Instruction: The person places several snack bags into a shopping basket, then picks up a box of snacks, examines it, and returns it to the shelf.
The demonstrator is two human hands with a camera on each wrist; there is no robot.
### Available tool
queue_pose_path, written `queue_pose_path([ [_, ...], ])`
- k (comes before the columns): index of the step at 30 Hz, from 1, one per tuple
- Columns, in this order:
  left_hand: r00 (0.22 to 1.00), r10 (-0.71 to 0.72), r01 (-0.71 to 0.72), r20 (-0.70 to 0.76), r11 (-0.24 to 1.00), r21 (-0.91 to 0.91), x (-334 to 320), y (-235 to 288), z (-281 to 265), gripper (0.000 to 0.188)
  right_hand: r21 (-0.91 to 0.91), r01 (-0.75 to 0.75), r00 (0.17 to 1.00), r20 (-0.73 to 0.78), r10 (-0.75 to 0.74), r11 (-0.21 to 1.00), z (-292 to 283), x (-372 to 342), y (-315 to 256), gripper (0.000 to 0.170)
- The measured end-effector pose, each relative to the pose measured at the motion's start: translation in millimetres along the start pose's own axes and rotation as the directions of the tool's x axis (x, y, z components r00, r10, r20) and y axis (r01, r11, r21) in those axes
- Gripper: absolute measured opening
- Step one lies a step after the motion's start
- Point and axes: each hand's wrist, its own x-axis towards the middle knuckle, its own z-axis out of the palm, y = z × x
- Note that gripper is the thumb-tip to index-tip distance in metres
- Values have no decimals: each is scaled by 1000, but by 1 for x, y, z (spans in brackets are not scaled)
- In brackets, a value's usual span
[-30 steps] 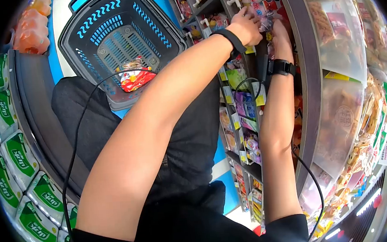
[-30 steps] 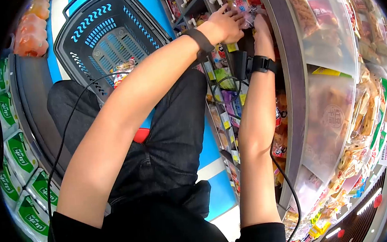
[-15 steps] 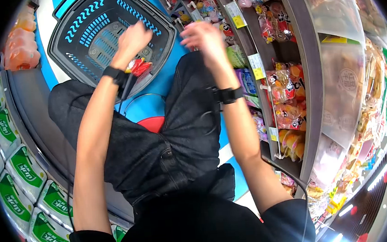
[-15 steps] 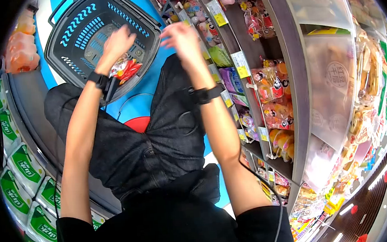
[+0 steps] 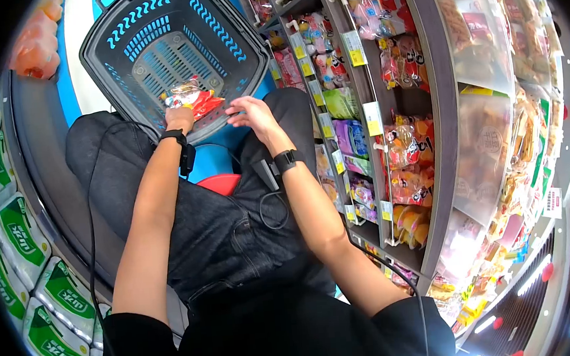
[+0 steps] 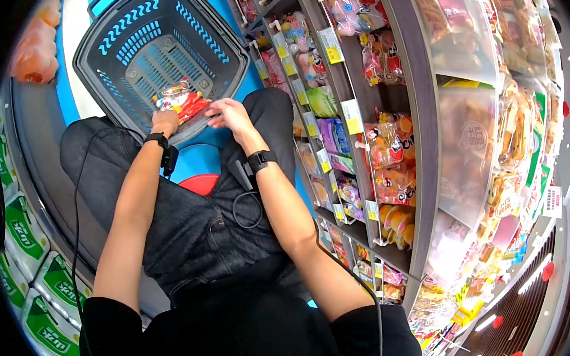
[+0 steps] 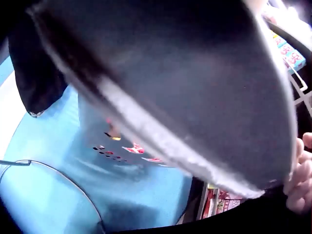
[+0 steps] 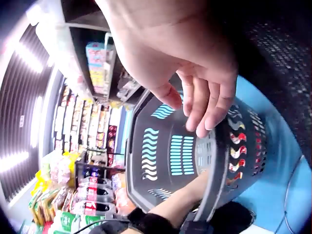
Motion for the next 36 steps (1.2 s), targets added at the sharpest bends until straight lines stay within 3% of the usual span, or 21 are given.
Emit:
queue_pose_path([
  [3,1000,16,-16,9,997,-74,0,2,1,24,27,40,999,-4,-40,999,-11,1,11,21],
  [6,998,-6,14,58,990,-138,6,1,6,32,-38,67,998,-1,-67,997,-8,4,18,21],
  [8,1000,15,-14,5,986,-165,21,3,20,36,-92,68,998,12,-67,993,-11,4,18,22],
  [10,999,33,-28,34,990,-135,7,1,8,38,-28,61,998,-8,-61,998,-10,6,18,21],
  [12,998,39,-46,-53,991,-124,9,-2,13,36,-59,56,998,-18,-57,997,-8,7,17,20],
  [16,1000,0,-4,-16,976,-219,2,0,2,28,-36,76,997,-27,-77,996,-9,8,18,16],
  [19,997,-11,-6,-80,977,-213,0,2,0,23,-38,62,997,-46,-64,997,-8,10,18,16],
  [22,999,31,-35,-32,992,-124,14,-3,18,23,-70,67,997,-25,-69,995,-10,10,17,18],
  [30,997,-36,19,-71,975,-220,25,-8,33,21,-33,87,995,-48,-89,996,-9,11,20,16],
  [31,1000,0,3,21,989,-149,13,-5,19,25,-61,69,997,-30,-71,996,-10,11,19,18],
  [34,994,-110,110,12,969,-220,10,3,19,36,-58,69,997,-39,-71,996,-8,9,19,18],
  [36,996,-93,94,9,982,-161,10,2,20,44,-57,77,995,-54,-80,995,-7,10,20,17],
])
